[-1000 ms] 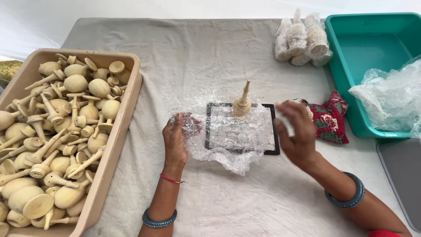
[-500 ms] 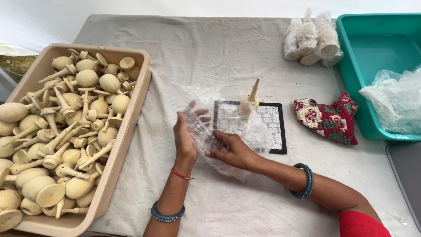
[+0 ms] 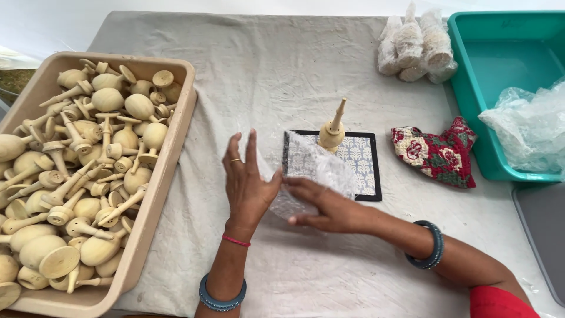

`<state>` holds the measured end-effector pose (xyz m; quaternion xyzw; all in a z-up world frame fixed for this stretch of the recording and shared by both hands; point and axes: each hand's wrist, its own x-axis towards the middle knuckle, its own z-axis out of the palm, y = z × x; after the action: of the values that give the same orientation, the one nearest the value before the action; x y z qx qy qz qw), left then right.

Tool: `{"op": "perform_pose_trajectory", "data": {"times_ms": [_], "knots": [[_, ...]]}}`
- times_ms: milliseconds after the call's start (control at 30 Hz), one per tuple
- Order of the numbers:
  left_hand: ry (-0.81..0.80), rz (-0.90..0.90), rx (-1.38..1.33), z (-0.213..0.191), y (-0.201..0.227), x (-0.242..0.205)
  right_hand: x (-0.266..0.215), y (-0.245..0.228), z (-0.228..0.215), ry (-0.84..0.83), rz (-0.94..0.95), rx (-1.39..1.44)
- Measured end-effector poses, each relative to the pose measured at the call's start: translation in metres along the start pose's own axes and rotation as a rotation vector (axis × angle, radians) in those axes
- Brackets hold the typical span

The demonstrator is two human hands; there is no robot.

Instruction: The person wraps a wooden object in bubble wrap and secures it with clear tape. They then pick up another wooden object and wipe it with a patterned cloth.

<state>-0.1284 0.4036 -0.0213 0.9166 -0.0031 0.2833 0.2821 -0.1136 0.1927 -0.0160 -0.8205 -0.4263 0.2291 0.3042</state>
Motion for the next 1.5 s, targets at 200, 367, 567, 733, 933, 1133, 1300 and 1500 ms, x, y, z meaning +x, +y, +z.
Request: {"op": "perform_pose_trajectory", "data": {"times_ms": [200, 367, 567, 733, 933, 1133, 1300, 1500], "knots": [[-0.399, -0.179, -0.039, 0.006, -0.019, 0.003, -0.039, 0.012, -0.035, 0.172, 0.3, -0.055], [-0.37, -0.247, 0.018, 0.008, -0.051, 0.007, -0.09, 0.064, -0.064, 0.304, 0.507, -0.006], [-0.214, -0.138, -0.009, 0.01, -0.044, 0.007, -0.081, 0.037, -0.094, 0.601, 0.485, -0.065], [-0.112, -0.029, 0.115, 0.009, -0.031, 0.005, -0.004, 0.065, -0.082, 0.631, 0.152, -0.039], [-0.328, -0.218, 0.153, 0.005, -0.042, 0.0, 0.02, 0.106, -0.102, 0.621, 0.351, 0.222], [-0.401, -0.316, 0.197, 0.006, -0.041, 0.002, 0.0, 0.158, -0.14, 0.903, 0.292, 0.021], [-0.35, -0.328, 0.074, 0.006, -0.045, 0.002, 0.001, 0.174, -0.134, 0.888, 0.339, -0.046], [-0.198, -0.209, -0.149, 0.001, -0.034, 0.005, -0.026, 0.145, -0.116, 0.894, 0.402, -0.273]]}}
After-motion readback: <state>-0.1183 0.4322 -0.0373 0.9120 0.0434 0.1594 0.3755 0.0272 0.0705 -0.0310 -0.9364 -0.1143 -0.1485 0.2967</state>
